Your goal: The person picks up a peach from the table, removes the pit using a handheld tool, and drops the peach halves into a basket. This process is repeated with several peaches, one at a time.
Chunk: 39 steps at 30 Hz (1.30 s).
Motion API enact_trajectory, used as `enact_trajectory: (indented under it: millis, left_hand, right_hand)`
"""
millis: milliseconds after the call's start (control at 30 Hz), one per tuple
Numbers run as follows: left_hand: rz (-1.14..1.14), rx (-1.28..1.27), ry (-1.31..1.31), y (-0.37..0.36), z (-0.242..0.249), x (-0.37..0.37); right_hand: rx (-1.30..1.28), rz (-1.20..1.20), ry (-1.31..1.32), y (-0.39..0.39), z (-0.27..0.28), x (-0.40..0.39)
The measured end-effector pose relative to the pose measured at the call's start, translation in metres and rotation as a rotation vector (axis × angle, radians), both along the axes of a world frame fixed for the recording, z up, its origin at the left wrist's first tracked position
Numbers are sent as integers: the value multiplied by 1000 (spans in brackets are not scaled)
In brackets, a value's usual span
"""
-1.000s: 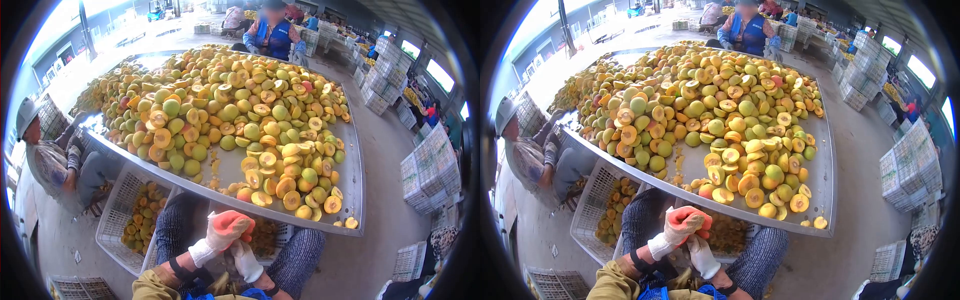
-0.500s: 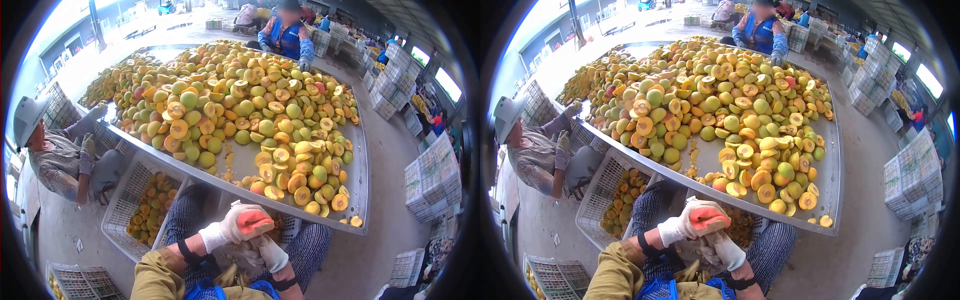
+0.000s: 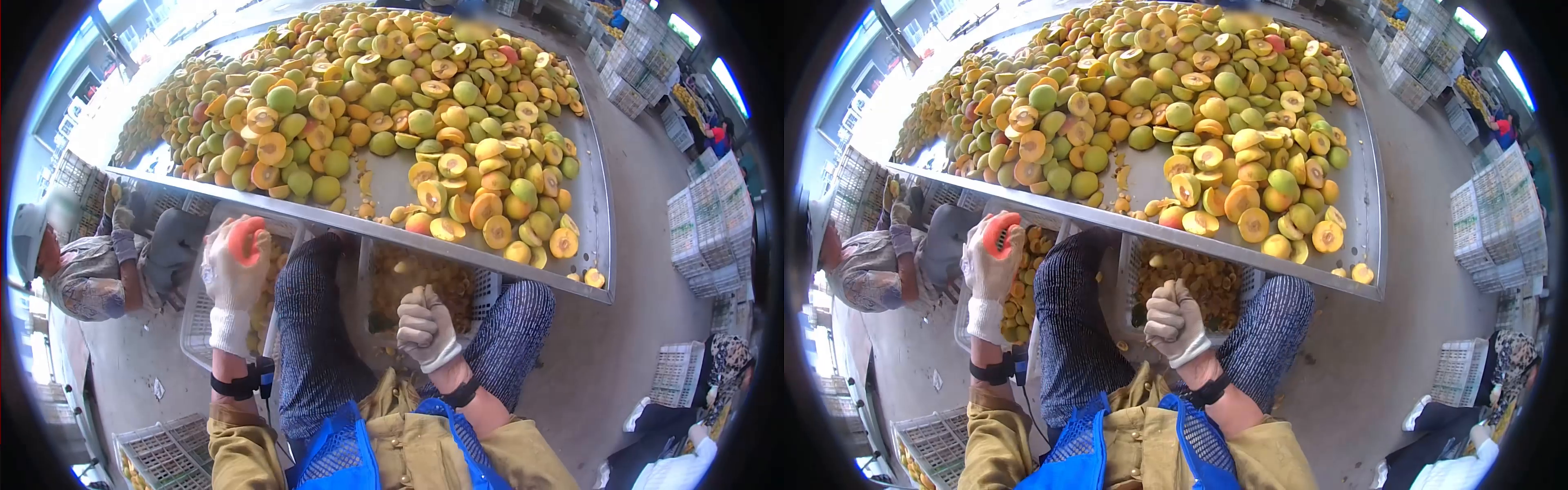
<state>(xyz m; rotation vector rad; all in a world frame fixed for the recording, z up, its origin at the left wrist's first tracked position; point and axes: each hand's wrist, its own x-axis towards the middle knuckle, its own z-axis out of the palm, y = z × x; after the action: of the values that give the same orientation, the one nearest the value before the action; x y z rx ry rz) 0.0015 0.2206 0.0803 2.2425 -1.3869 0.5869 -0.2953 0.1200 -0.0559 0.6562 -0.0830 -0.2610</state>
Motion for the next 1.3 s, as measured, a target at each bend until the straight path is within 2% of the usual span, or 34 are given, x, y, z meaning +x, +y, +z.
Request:
enact_trajectory:
  millis: [67,133,200,267,333,367,400,467,500,600,667,700,800,900,1000,1033,1133,1267,1300]
  left_hand:
    - [-168,-114,685,-44,-17,-15]
    - [-318,108,475,-101,-9,-52]
    - [-403,203,420,-154,-25,-78]
    - [-549,170,396,-194,-30,-99]
    - [-702,177,367,-224,-61,-104]
    - [-695,303,388,-234,-67,-107]
    - [-652,321,306,-235,-71,-110]
    - [-627,379,466,-239,-75,-105]
    - [-630,312,497,-237,-79,-102]
    - [-639,109,594,-210,-50,-96]
    - [-618,43,710,-171,-14,-108]
    - [-606,14,772,-151,-7,-115]
    - [-716,53,719,-105,-25,-133]
    - [-617,-96,1234,-74,-53,-148]
    - [-554,-144,1475,-60,-36,-165]
    - [-510,-141,1583,-59,-36,-164]
    - [-712,-513,2180,-60,-59,-169]
    - [-683,-578,2343,-63,-66,-164]
    - [-674,-573,2307,-65,-67,-162]
  right_hand:
    - [-26,90,71,7,-1,8]
    - [-164,165,235,5,-6,10]
    - [-258,162,350,4,-10,6]
    - [-319,153,461,1,-11,4]
    - [-348,152,569,1,-7,3]
    - [-443,148,652,1,0,5]
    - [-476,170,709,1,7,5]
    - [-575,198,799,3,15,8]
    - [-633,178,769,3,14,6]
    - [-788,-60,1160,6,38,6]
    - [-777,-139,1230,-3,44,0]
    - [-862,-213,1204,-5,50,-2]
    - [-1021,-345,1219,4,60,6]
    - [-1109,-375,1226,11,58,7]
    - [-1292,-389,1240,18,42,5]
    - [-1227,-357,1202,19,44,6]
    - [-1117,-370,1190,20,59,15]
    - [-1130,-346,1175,15,59,15]
    - [-1115,-335,1178,13,58,17]
